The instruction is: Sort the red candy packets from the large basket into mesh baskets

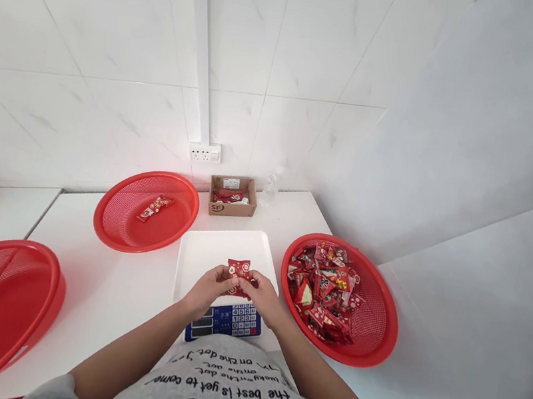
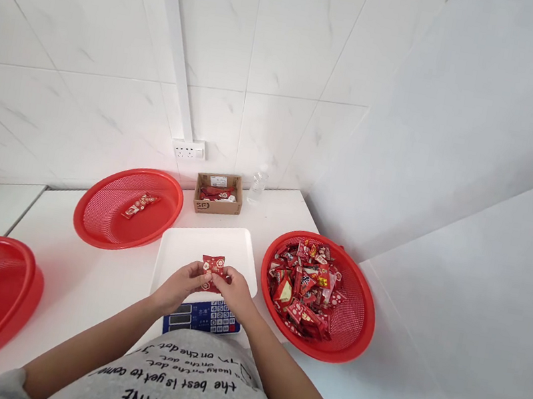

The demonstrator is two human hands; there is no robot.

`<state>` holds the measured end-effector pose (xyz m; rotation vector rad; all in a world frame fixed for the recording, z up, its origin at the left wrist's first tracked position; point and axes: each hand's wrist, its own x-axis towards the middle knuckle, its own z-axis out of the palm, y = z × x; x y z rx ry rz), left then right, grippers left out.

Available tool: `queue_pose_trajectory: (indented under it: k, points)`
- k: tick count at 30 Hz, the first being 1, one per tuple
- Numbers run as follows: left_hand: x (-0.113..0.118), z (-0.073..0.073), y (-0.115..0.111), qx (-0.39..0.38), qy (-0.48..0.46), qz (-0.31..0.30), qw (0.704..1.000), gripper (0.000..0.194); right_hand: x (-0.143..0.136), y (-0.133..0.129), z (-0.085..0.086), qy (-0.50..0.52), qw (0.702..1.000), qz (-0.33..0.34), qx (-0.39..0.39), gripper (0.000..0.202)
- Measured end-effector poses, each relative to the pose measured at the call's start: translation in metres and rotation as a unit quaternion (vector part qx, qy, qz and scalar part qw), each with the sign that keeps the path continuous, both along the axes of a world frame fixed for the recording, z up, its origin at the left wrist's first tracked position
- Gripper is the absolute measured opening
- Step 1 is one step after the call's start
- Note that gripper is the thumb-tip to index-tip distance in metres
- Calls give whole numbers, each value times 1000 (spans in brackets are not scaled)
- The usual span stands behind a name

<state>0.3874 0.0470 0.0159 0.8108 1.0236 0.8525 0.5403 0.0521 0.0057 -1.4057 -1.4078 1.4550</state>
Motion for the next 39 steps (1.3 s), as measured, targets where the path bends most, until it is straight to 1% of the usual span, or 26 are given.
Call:
queue_pose_trajectory:
  k: [3, 6, 10, 14, 17, 21, 27, 31, 36, 39]
  points:
    - [-3, -1, -1, -7, 46, -36, 998, 34, 2, 1, 0, -13, 1000, 11, 10, 29]
    - [-3, 0, -1, 16, 51, -48, 997, 31, 2, 0, 0, -47, 997, 45, 29, 33]
    - [-2, 1, -1, 35, 61, -39, 997, 25, 2, -2, 3, -41, 995, 73, 50, 36]
    - [0, 1, -2, 54, 51, -18, 997, 20, 1, -3, 6, -25, 995, 72, 57, 33]
    - [2, 3, -2, 60, 44, -12, 997, 20, 0, -2, 7, -15, 995, 70, 64, 32]
    - [5, 7, -2, 61, 57, 1, 997, 19, 0, -2, 7, 3, 996, 66, 57, 32]
    - [8, 3, -3, 60, 63, 15, 996, 22, -1, -3, 9, 41, 996, 72, 42, 31]
    - [8, 4, -3, 56, 57, 18, 997, 24, -2, -2, 10, 91, 993, 79, 8, 33]
    - [6, 8, -3, 58, 41, 13, 997, 24, 3, 2, 9, 75, 993, 85, -17, 36]
    - [6, 9, -4, 35, 30, -5, 999, 25, 6, 3, 8, 51, 996, 78, -3, 31]
